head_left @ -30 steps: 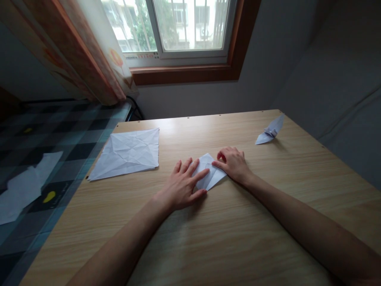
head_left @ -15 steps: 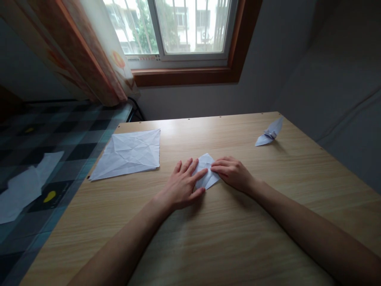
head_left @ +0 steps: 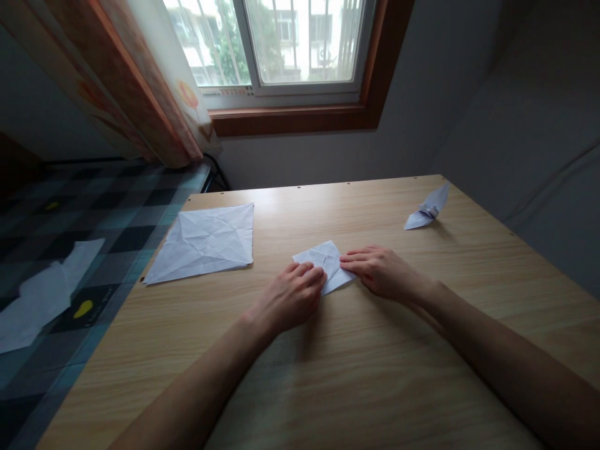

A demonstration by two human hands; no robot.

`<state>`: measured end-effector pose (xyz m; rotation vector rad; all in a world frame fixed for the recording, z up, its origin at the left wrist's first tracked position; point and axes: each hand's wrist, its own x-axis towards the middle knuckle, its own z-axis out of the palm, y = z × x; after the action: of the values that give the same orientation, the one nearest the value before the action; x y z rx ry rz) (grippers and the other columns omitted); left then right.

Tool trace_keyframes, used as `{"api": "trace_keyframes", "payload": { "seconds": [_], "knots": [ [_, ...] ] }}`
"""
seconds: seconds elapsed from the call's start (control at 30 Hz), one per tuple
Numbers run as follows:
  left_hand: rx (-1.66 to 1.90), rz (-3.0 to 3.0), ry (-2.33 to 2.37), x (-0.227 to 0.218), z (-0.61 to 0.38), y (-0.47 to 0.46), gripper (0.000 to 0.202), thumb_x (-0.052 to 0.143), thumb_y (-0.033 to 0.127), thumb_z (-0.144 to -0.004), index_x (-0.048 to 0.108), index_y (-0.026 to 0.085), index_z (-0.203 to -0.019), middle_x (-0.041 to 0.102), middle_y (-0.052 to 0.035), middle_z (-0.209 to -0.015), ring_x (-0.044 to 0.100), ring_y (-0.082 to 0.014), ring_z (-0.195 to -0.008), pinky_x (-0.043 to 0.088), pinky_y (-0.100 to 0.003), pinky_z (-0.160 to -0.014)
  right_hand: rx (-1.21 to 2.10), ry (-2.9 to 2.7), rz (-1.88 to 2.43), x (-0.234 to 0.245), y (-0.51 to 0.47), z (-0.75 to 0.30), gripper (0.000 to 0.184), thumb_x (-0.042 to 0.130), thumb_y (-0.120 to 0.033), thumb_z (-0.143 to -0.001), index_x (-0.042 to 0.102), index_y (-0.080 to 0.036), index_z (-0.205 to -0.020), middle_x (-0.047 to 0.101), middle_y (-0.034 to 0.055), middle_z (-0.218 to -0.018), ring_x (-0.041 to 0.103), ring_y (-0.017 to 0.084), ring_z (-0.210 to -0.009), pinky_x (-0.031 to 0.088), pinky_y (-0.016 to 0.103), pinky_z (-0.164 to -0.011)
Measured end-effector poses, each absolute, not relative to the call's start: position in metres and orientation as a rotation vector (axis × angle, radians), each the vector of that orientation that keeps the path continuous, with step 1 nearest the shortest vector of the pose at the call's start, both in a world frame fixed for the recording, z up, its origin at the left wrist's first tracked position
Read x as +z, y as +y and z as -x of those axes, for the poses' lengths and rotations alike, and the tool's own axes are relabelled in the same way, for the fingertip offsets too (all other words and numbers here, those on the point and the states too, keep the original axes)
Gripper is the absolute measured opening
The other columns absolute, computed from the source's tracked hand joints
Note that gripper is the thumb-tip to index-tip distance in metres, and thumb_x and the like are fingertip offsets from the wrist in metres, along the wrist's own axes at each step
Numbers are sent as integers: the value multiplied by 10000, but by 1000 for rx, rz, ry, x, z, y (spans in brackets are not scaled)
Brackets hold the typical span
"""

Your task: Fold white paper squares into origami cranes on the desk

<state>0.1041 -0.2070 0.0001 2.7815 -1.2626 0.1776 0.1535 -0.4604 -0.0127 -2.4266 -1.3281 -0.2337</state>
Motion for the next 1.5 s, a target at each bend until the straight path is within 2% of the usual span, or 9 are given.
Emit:
{"api": "trace_keyframes", "payload": {
  "seconds": [0.2,0.33,0.47,0.77,0.93,1.03,1.13,1.37,1.5],
  "knots": [
    [222,-2760,-1286,-4,-104,-208,213,460,185,-916,578,189,-1094,627,-104,-1111,549,-240,-1115,448,-373,-924,-243,-1447,2473,-4,-460,-150,295,592,-132,-751,705,-175,-1020,682,104,-1187,636,257,-1079,458,406,-954],
    [228,-2754,-1261,-3,-103,-210,177,528,283,-907,561,196,-1057,636,-101,-1069,557,-252,-1107,456,-384,-912,-324,-1514,2521,1,-451,-144,154,560,-138,-812,694,-166,-883,724,118,-992,646,258,-978,442,396,-885],
    [207,-2801,-1242,0,-102,-214,213,575,335,-889,548,189,-1042,647,-94,-1023,573,-267,-1077,472,-386,-873,-356,-1614,2594,0,-448,-142,173,502,-84,-839,658,-159,-831,716,115,-897,628,231,-887,417,360,-818],
    [284,-2827,-1185,1,-100,-218,288,572,346,-888,544,170,-1113,650,-91,-983,590,-278,-1033,470,-395,-842,-498,-1484,2555,-6,-443,-140,263,410,-145,-948,627,-187,-804,693,86,-849,602,203,-845,391,339,-779],
    [359,-2864,-1179,-4,-101,-217,209,397,253,-968,588,178,-929,642,-72,-868,609,-220,-890,458,-356,-765,-476,-1515,2487,-10,-439,-137,240,499,-302,-942,633,-181,-785,705,104,-898,623,228,-880,420,355,-792],
    [365,-2853,-1219,-7,-101,-215,258,400,312,-979,611,164,-985,663,-92,-974,607,-229,-953,460,-362,-793,-534,-1472,2457,-13,-438,-136,284,541,-408,-936,664,-153,-960,707,133,-1047,638,261,-955,453,377,-807],
    [351,-2824,-1250,-6,-101,-214,361,450,420,-959,596,146,-1142,649,-113,-1175,583,-259,-1067,452,-387,-859,-511,-1447,2489,-15,-437,-137,241,515,-291,-958,658,-152,-1093,683,117,-1175,636,253,-1044,472,377,-872],
    [236,-2763,-1067,-9,-116,-203,324,362,303,-1001,607,231,-1200,633,-36,-1295,590,-219,-1063,414,-391,-890,-430,-1262,2602,-13,-431,-133,199,524,-213,-941,696,-146,-1016,706,104,-1130,646,249,-1061,476,381,-940],
    [172,-2783,-977,-14,-124,-196,357,378,299,-987,567,263,-1287,543,-35,-1408,487,-258,-1265,341,-460,-1025,-389,-1134,2727,-10,-424,-127,227,567,-256,-919,676,-107,-1050,671,149,-1185,620,279,-1085,452,402,-967]
  ]
}}
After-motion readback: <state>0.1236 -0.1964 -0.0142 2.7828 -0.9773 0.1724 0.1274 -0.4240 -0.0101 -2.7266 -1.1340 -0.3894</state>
